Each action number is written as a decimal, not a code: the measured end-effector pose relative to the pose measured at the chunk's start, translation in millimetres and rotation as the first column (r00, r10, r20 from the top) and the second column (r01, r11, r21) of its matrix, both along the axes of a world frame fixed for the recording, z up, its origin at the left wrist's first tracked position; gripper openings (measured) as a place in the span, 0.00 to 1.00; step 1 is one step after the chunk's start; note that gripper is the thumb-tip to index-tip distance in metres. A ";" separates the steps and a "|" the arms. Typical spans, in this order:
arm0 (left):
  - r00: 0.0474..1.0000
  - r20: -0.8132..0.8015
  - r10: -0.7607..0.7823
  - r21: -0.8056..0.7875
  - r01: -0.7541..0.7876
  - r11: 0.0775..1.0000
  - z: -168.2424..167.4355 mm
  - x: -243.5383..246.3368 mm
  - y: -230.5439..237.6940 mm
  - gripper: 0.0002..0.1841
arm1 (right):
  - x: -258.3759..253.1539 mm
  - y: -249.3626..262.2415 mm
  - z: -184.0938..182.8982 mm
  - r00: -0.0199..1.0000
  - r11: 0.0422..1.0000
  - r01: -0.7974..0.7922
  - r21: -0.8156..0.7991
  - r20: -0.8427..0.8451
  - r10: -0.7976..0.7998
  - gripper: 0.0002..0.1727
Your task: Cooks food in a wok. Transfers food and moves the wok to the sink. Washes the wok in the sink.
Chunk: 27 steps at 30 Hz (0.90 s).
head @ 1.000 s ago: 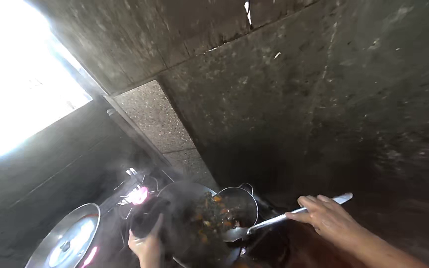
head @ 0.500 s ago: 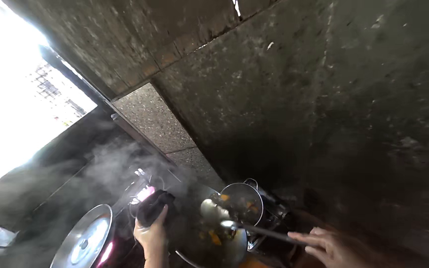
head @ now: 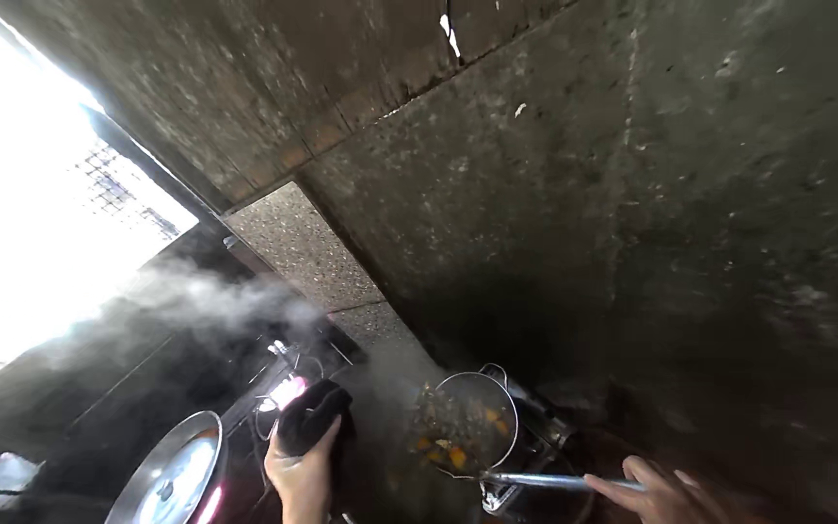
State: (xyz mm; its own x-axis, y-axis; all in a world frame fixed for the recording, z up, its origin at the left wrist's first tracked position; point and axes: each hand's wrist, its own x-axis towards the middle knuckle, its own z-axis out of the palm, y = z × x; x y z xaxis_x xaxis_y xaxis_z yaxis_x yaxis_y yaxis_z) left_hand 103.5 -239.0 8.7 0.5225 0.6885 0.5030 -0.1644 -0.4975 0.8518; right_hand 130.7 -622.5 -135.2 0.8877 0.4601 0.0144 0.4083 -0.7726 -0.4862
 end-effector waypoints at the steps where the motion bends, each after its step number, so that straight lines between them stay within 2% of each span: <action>1: 1.000 -0.006 -0.009 0.007 0.009 1.000 0.5 1.0 -0.6 0.34 | 2.2 -1.7 -1.3 1.000 1.000 0.016 0.003 -0.013 -0.016 0.32; 5: 0.998 -0.008 -0.057 0.037 0.057 0.998 4.1 7.2 -3.9 0.32 | 8.3 -8.9 1.0 0.986 0.996 0.089 -0.023 -0.141 -0.091 0.28; 10: 0.998 -0.046 -0.044 0.056 0.046 0.997 10.5 15.5 -7.2 0.29 | 4.3 -2.1 15.1 0.933 0.979 0.197 -0.060 -0.295 -0.206 0.25; 12: 0.998 -0.055 -0.024 0.033 0.026 0.999 11.4 17.7 -7.7 0.30 | -2.3 9.0 22.1 0.914 0.972 0.233 0.004 -0.342 -0.218 0.24; 14: 0.999 -0.040 -0.029 -0.007 0.029 1.000 9.5 18.3 -6.2 0.30 | -9.8 22.6 31.7 0.892 0.963 0.226 0.146 -0.428 -0.144 0.24; 16: 1.000 -0.014 -0.021 -0.079 0.020 0.997 8.7 15.5 -3.9 0.28 | -16.1 36.8 38.1 0.872 0.962 0.141 0.234 -0.489 -0.009 0.24; 20: 0.994 -0.079 0.080 -0.249 -0.097 0.964 10.3 2.1 0.6 0.24 | -25.1 68.2 65.2 0.818 0.907 -0.038 0.419 -0.508 0.269 0.22; 23: 0.994 -0.075 0.075 -0.355 -0.097 0.930 -1.1 -9.0 19.2 0.15 | -23.1 93.7 82.5 0.751 0.897 -0.179 0.405 -0.533 0.390 0.22; 25: 0.994 -0.093 0.057 -0.371 -0.088 0.924 -5.2 -18.1 24.5 0.14 | -17.4 108.5 79.7 0.706 0.902 -0.286 0.323 -0.565 0.427 0.23; 27: 0.993 -0.107 0.049 -0.393 -0.088 0.915 -8.6 -27.1 28.0 0.13 | -11.9 115.2 74.6 0.694 0.919 -0.336 0.204 -0.606 0.389 0.23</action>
State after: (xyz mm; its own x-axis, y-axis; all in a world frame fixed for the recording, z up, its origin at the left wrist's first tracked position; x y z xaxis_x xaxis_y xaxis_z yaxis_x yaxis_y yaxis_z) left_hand 76.5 -210.9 0.1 0.4982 0.8569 0.1323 -0.0523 -0.1226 0.9911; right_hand 118.8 -507.3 -60.6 0.4706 0.7689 -0.4328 0.2337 -0.5816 -0.7792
